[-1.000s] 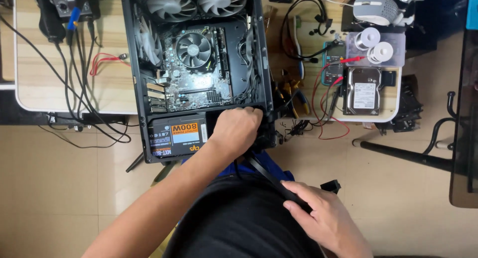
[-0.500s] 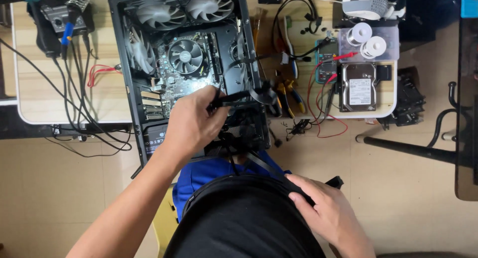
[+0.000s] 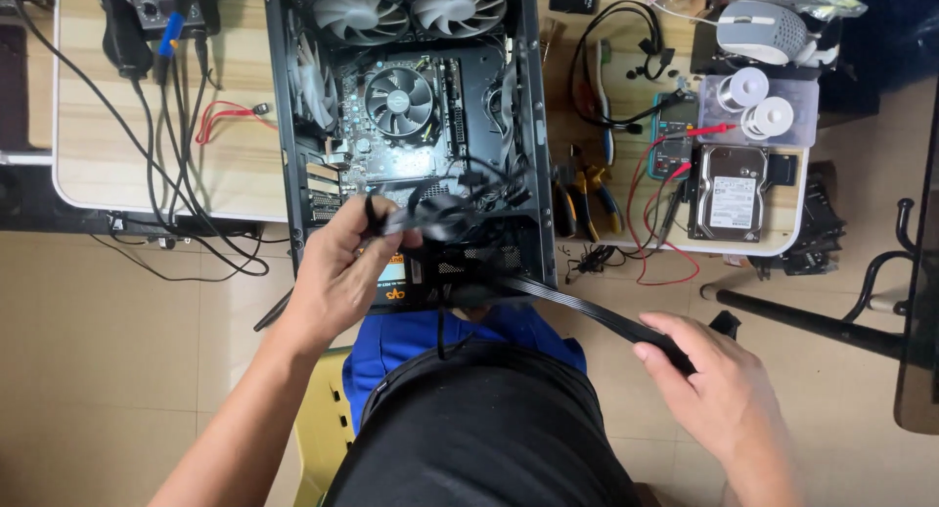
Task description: Installing a power supply and connecting various power and data cables to the motherboard inside a PC case.
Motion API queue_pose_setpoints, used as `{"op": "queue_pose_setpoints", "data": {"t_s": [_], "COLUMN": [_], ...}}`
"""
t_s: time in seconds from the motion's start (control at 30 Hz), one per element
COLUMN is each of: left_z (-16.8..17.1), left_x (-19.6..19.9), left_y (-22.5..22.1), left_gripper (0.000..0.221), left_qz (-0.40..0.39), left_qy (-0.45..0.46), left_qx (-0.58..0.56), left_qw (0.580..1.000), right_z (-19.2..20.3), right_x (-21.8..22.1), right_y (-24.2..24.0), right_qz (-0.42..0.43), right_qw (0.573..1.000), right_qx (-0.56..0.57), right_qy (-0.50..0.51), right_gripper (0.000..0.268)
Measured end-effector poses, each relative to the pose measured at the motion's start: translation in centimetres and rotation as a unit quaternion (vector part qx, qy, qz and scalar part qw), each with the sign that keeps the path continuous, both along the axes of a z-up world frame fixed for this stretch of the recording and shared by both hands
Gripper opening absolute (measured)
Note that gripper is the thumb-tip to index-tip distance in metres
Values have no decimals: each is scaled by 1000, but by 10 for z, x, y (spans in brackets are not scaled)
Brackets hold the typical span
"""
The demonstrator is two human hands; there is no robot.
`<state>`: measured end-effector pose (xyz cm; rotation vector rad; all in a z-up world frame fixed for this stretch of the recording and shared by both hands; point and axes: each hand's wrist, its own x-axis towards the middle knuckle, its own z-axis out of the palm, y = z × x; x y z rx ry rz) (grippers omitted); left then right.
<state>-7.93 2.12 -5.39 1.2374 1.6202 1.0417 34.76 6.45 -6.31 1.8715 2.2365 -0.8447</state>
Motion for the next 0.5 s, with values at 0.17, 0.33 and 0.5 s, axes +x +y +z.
{"op": "queue_pose_setpoints", "data": {"t_s": [0.17, 0.33, 0.5], "left_z": [-17, -4, -11], "left_x": [-5, -1, 14], "left_y": [-25, -44, -80], "left_gripper": [12, 41, 14], "left_qz": [-15, -55, 82], "left_qy": [-77, -230, -149], "left_qx": [78, 113, 115], "left_qw": [994, 965, 979], "right_z": [-6, -7, -6], "right_x": [-2, -2, -6], "right_y": [1, 4, 4], "right_qz": [40, 26, 23], "right_qw": [999, 1000, 1000], "right_qx": [29, 9, -4], "right_qy": [13, 0, -6], "right_gripper": [41, 42, 47]}}
